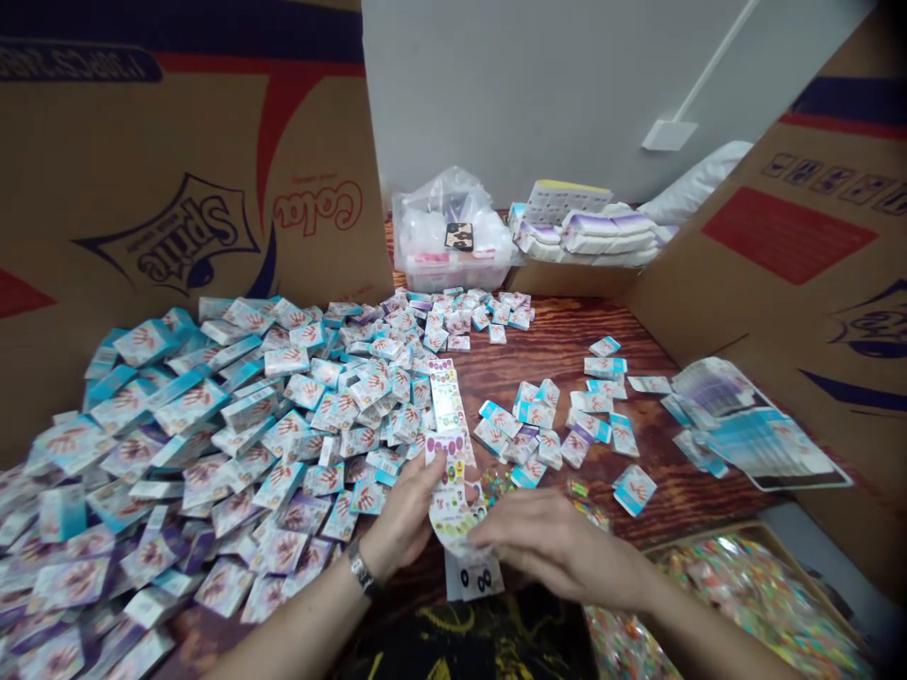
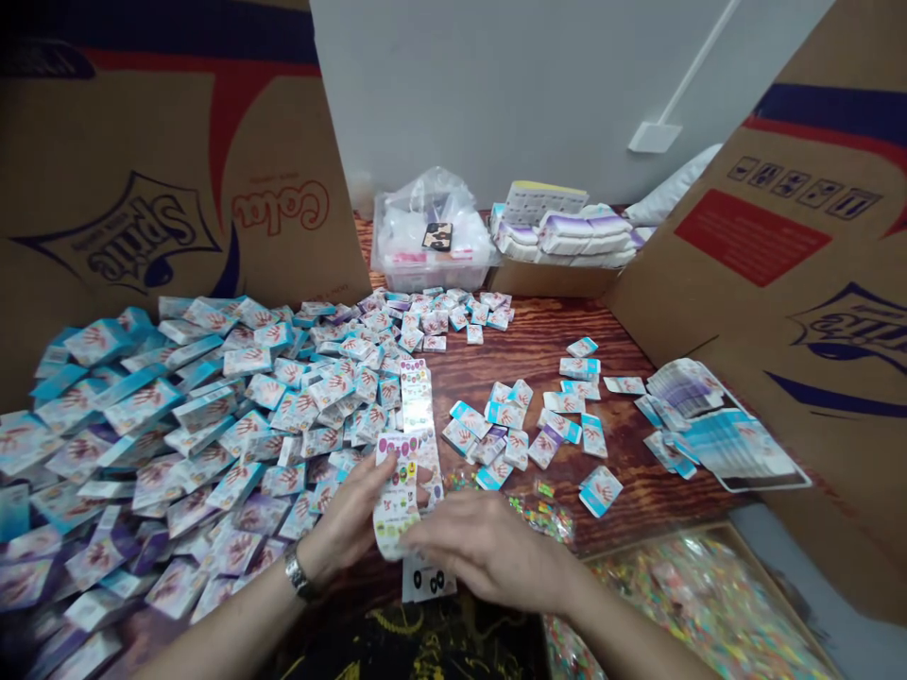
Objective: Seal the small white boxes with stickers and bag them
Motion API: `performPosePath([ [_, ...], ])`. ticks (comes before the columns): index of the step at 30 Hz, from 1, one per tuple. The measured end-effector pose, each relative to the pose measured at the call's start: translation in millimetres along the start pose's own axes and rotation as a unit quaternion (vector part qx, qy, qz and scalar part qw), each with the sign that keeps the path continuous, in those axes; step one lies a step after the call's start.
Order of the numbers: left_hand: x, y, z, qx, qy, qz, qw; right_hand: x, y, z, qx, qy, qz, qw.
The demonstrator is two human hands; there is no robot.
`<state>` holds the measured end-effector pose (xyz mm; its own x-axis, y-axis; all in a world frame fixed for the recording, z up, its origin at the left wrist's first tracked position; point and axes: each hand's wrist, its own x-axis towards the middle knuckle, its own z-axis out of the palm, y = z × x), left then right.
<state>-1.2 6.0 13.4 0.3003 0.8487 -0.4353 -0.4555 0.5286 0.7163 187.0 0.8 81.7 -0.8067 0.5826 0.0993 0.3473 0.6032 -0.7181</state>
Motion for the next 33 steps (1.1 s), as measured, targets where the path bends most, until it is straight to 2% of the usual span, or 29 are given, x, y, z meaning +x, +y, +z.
performPosePath([
  [2,-4,-1,-1.5,0.135,-0.036,0.061,0.988,5,11,1,-0.001,0.118,0.059,0.991],
  [4,-10,-1,-3.2,0.290,-0.085,0.124,0.945,13,24,3,-0.014,0.221,0.114,0.968],
  [5,-14,0,-3.6,0.363,-0.098,0.145,0.915,18,30,4,-0.020,0.245,0.127,0.961],
  [7,-20,0,-3.4,0.472,-0.104,0.167,0.859,25,39,8,-0.035,0.245,0.123,0.961],
  [9,-24,2,-2.1,0.515,-0.110,0.167,0.834,30,42,13,-0.055,0.230,0.106,0.966],
  [11,-24,4,-0.6,0.491,-0.136,0.152,0.847,32,41,17,-0.077,0.239,0.102,0.963],
  [15,-21,6,1.9,0.388,-0.169,0.110,0.899,34,38,20,-0.126,0.260,0.080,0.954],
  [20,-18,0,3.5,0.376,-0.128,0.018,0.917,36,39,19,-0.143,0.294,0.084,0.941],
  [23,-16,-6,3.0,0.219,-0.100,-0.042,0.970,32,38,20,-0.181,0.319,0.050,0.929],
  [25,-14,-10,2.3,0.069,-0.071,-0.062,0.993,27,35,23,-0.243,0.303,-0.019,0.921],
  [28,-12,-11,-0.3,-0.088,-0.068,-0.065,0.992,17,31,34,-0.312,0.222,-0.101,0.918],
  [30,-12,-10,-2.8,-0.127,-0.107,-0.069,0.984,12,30,41,-0.332,0.196,-0.114,0.916],
  [33,-14,-8,-5.7,-0.123,-0.158,-0.080,0.977,9,33,47,-0.328,0.204,-0.117,0.915],
])
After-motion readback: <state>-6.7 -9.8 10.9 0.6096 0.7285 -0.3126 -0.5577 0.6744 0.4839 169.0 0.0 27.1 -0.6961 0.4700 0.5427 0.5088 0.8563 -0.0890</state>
